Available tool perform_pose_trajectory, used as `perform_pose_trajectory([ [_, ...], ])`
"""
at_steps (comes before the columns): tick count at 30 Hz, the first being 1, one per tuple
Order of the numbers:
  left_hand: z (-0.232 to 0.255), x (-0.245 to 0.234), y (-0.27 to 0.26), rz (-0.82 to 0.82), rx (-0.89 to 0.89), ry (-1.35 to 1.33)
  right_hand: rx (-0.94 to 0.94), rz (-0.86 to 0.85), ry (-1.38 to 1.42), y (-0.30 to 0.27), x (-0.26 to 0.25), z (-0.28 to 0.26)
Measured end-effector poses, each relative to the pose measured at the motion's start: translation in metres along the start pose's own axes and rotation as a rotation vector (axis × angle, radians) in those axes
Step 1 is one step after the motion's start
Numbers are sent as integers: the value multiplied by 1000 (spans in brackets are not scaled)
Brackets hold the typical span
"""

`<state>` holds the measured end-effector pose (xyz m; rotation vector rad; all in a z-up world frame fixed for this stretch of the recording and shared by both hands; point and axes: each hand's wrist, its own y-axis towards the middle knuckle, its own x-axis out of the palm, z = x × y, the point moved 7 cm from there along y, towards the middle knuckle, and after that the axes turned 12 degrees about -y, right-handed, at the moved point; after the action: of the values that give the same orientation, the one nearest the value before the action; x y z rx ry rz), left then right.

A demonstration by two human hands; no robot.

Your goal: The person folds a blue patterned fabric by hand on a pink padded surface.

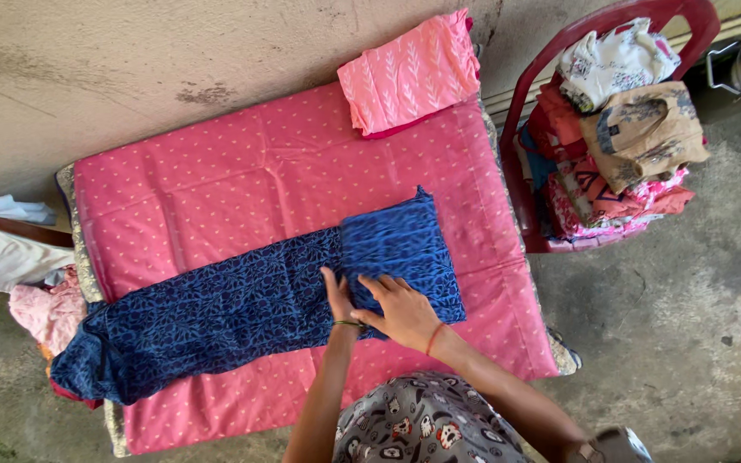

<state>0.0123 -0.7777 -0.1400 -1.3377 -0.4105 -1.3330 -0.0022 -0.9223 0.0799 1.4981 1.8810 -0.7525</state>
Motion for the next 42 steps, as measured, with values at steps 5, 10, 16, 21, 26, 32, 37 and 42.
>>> perform_pose_trajectory([
  [5,53,-87,-19,399,219,834,-77,312,-172,40,12,49],
  [10,57,-83,-4,363,395,959,-317,281,-388,115,12,132],
  [16,56,-47,-9,676,670,1481,-191,-322,-167,162,66,200],
  [21,64,3,-15,807,593,1551,-89,-60,-324,158,76,195],
  [26,51,23,-31,568,714,1714,-128,548,-390,111,35,167],
  [32,32,13,-46,336,691,1944,498,331,145,21,49,157],
  [37,37,39,-56,183,782,1769,402,360,764,22,21,106],
  [42,27,122,-85,-50,1297,1679,200,346,767,9,-113,60],
])
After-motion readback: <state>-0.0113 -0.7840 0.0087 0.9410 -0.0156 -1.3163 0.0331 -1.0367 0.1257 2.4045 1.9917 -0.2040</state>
